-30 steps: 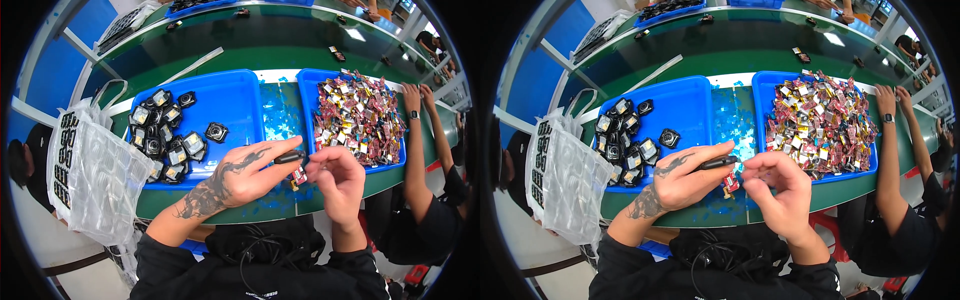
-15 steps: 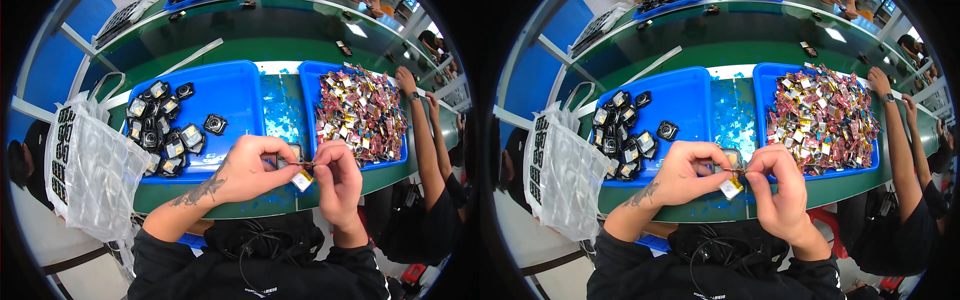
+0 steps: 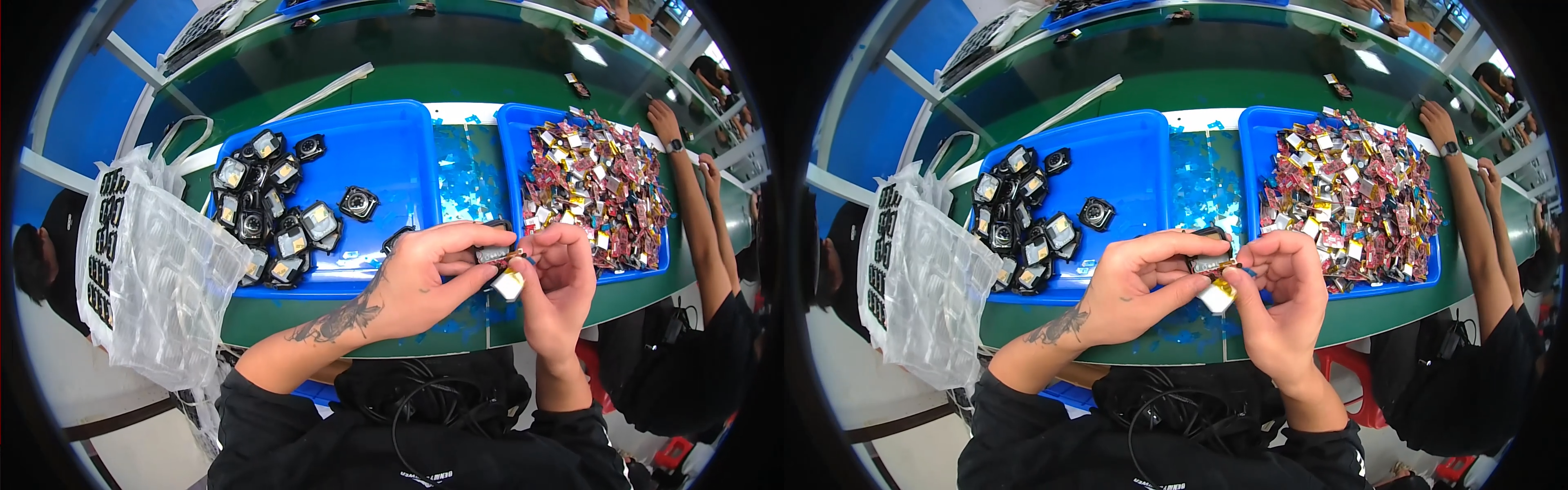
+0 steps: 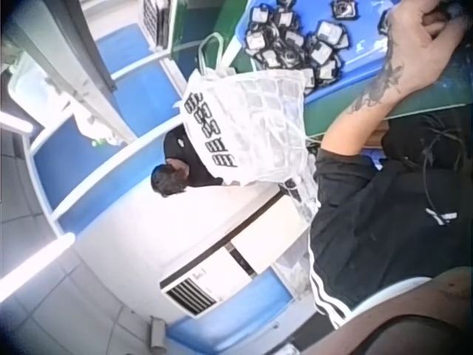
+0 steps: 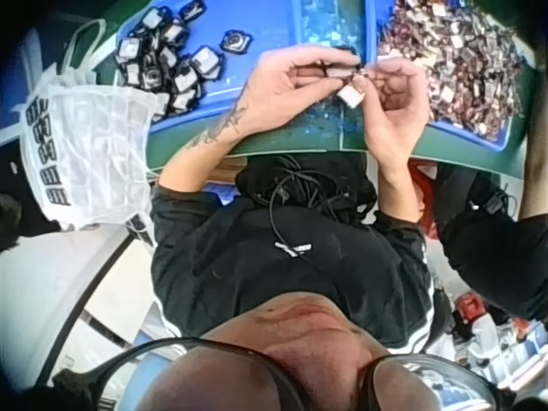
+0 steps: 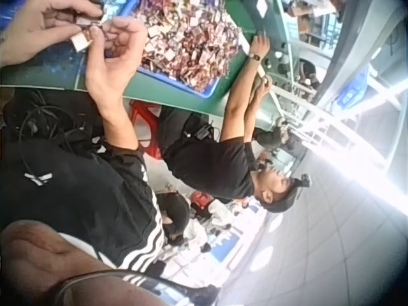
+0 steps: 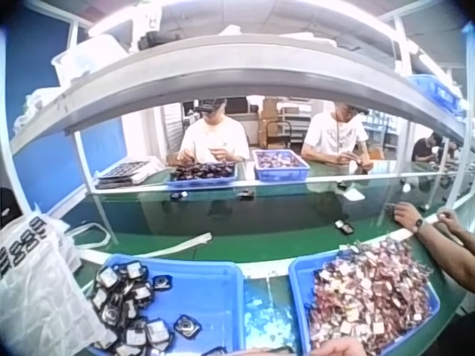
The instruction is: Applying adhesive stickers to small electronic components for assembly.
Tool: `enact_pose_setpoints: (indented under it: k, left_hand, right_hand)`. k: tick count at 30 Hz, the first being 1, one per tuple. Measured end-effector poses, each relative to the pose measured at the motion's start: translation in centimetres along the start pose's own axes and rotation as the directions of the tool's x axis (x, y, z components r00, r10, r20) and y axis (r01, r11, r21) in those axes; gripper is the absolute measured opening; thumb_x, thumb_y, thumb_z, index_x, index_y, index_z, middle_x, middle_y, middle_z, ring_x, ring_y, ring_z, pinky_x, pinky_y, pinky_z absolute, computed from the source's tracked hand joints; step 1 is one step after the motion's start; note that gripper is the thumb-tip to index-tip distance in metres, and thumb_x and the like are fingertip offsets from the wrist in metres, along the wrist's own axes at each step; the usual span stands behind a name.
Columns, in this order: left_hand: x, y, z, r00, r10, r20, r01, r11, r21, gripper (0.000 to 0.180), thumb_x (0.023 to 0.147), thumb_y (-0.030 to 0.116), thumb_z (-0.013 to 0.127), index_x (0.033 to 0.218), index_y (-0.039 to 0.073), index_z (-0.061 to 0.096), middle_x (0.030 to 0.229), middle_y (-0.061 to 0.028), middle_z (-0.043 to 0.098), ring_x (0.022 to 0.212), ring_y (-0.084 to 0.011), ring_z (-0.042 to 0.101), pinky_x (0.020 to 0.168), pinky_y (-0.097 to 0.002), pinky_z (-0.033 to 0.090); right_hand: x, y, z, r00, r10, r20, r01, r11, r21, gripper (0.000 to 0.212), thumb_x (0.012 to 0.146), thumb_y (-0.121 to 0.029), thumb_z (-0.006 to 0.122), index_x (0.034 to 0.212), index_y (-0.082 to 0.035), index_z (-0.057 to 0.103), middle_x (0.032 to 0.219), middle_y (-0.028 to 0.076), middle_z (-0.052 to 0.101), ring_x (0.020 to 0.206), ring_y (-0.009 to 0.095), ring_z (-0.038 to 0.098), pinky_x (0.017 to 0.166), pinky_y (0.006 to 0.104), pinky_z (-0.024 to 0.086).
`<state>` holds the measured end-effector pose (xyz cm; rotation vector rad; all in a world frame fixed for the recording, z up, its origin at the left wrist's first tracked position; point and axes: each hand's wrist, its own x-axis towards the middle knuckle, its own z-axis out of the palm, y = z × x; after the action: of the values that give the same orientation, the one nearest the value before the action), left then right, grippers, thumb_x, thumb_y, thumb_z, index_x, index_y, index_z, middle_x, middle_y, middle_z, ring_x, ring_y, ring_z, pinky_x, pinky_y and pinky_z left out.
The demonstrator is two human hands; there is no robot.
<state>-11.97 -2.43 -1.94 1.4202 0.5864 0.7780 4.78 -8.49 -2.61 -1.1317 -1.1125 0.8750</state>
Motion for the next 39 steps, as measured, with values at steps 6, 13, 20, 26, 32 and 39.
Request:
enact_pose_setpoints:
  k: [6, 13, 20, 26, 32, 39]
  left_hand:
    - [0.0, 0.2, 0.5, 0.999, 0.015, -0.033, -0.015, 1.0, -0.015, 0.038, 0.088, -0.011, 0.057, 0.125, -0.003, 0.056, 0.124, -0.014, 0.06, 0.114, -0.0198, 0.06, 0.097, -0.0307, 0.051]
    - [0.1, -0.4, 0.4, 0.995, 0.032, -0.099, -0.039, 0.997, -0.065, 0.048, 0.087, -0.012, 0.057, 0.133, -0.002, 0.048, 0.122, -0.0136, 0.061, 0.111, -0.0167, 0.061, 0.093, -0.0273, 0.051]
    - [0.1, -0.3, 0.6, 0.994, -0.035, -0.108, 0.013, 0.981, -0.195, 0.051, 0.086, -0.011, 0.058, 0.135, 0.0, 0.047, 0.117, -0.0126, 0.063, 0.105, -0.0156, 0.064, 0.087, -0.0254, 0.053]
    - [0.2, -0.3, 0.7, 0.993, -0.083, -0.086, 0.05, 0.94, -0.336, 0.05, 0.087, -0.013, 0.056, 0.134, -0.002, 0.046, 0.123, -0.0141, 0.06, 0.114, -0.0181, 0.06, 0.096, -0.0282, 0.05]
    - [0.0, -1.1, 0.4, 0.991, -0.032, -0.127, -0.006, 0.957, -0.291, 0.045, 0.087, -0.014, 0.055, 0.13, -0.004, 0.048, 0.122, -0.0144, 0.06, 0.113, -0.0185, 0.06, 0.097, -0.0291, 0.05]
    - [1.4, 0.2, -1.5, 0.945, -0.131, -0.299, 0.039, 0.954, -0.296, 0.043, 0.087, -0.006, 0.06, 0.128, -0.004, 0.05, 0.116, -0.0128, 0.056, 0.096, -0.0217, 0.067, 0.084, -0.0301, 0.056]
  right_hand:
    - [-0.4, 0.7, 0.6, 0.993, -0.104, -0.064, 0.094, 0.985, -0.142, 0.03, 0.082, 0.01, 0.065, 0.103, -0.001, 0.047, 0.09, 0.005, 0.058, 0.078, 0.007, 0.056, 0.065, 0.0184, 0.044]
    - [-0.1, 1.2, 1.5, 0.978, -0.183, -0.102, 0.151, 0.953, -0.261, 0.03, 0.081, 0.012, 0.066, 0.1, -0.001, 0.048, 0.091, 0.006, 0.057, 0.079, 0.007, 0.056, 0.063, 0.0191, 0.044]
    - [-0.5, 2.6, 1.7, 0.955, -0.259, -0.147, 0.237, 0.96, -0.15, 0.029, 0.081, 0.013, 0.065, 0.098, -0.001, 0.048, 0.095, 0.01, 0.058, 0.082, 0.009, 0.057, 0.07, 0.0203, 0.046]
    - [-0.4, 2.4, 1.5, 0.95, -0.281, -0.139, 0.242, 0.939, -0.246, 0.029, 0.082, 0.012, 0.065, 0.101, -0.001, 0.049, 0.094, 0.007, 0.056, 0.078, 0.007, 0.054, 0.068, 0.0186, 0.044]
    - [-0.3, 2.0, 1.9, 0.971, -0.213, -0.109, 0.179, 0.95, -0.256, 0.029, 0.083, 0.013, 0.062, 0.107, 0.001, 0.052, 0.091, 0.004, 0.056, 0.075, 0.006, 0.054, 0.062, 0.0182, 0.042]
    - [0.0, 0.9, 0.5, 0.967, -0.227, 0.116, 0.251, 0.76, -0.599, 0.004, 0.086, -0.002, 0.065, 0.087, 0.001, 0.064, 0.082, 0.01, 0.057, 0.065, 0.024, 0.057, 0.06, 0.0306, 0.045]
